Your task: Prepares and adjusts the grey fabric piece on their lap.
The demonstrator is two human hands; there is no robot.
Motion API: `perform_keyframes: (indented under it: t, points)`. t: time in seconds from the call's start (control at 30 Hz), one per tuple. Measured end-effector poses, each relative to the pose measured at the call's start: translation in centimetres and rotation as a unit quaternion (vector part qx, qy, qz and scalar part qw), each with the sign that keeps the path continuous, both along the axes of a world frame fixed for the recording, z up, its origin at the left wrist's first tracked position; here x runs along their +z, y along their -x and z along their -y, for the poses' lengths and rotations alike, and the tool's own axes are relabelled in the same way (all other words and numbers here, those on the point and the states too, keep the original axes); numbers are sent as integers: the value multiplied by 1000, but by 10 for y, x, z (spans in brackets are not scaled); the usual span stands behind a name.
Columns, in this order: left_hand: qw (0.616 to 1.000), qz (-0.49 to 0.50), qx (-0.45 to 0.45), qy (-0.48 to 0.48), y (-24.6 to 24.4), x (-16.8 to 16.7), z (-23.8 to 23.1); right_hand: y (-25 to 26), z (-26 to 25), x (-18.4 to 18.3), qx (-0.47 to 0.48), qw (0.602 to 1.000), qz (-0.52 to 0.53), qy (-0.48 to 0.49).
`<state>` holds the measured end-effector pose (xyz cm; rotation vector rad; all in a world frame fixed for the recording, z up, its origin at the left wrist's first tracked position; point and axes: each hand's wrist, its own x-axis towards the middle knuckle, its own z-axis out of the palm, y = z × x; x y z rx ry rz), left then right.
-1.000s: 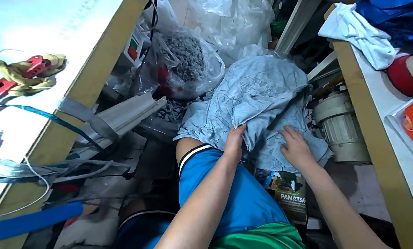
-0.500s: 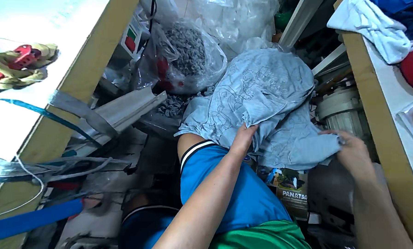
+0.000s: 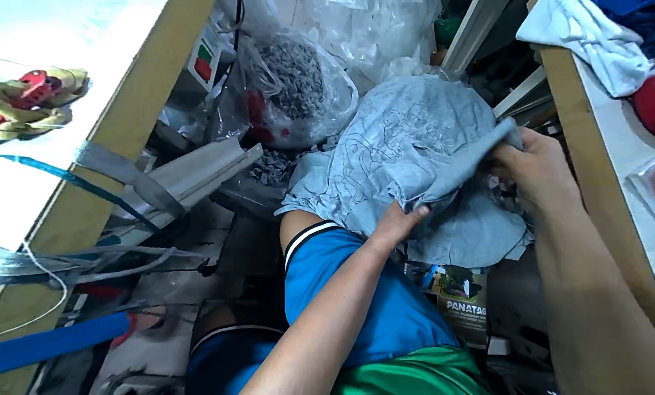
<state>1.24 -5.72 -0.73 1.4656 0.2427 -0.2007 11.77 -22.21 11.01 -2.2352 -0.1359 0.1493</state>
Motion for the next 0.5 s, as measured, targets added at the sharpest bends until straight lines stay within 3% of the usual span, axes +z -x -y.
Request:
perform_keyframes:
  t: [0.13, 0.2, 0.23, 0.33, 0.43, 0.5]
  points:
    - [989, -14, -21, -145, -6, -3, 2, 1, -30, 1, 58, 998, -8, -34]
    - [989, -26, 32, -143, -8, -3, -1, 7, -26, -7, 94, 990, 22, -104]
    - [992, -35, 63, -107, -8, -5, -2, 9, -16, -14, 94, 989, 61, -94]
    - [990, -69, 125, 19, -10, -8, -5, 24, 30, -41, 14, 990, 122, 76]
    - [985, -93, 126, 72, -10, -6, -5, 47, 72, -75, -68, 974, 6, 217]
    - [985, -100, 116, 85, -9, -5, -5, 58, 87, -91, -100, 960, -61, 255]
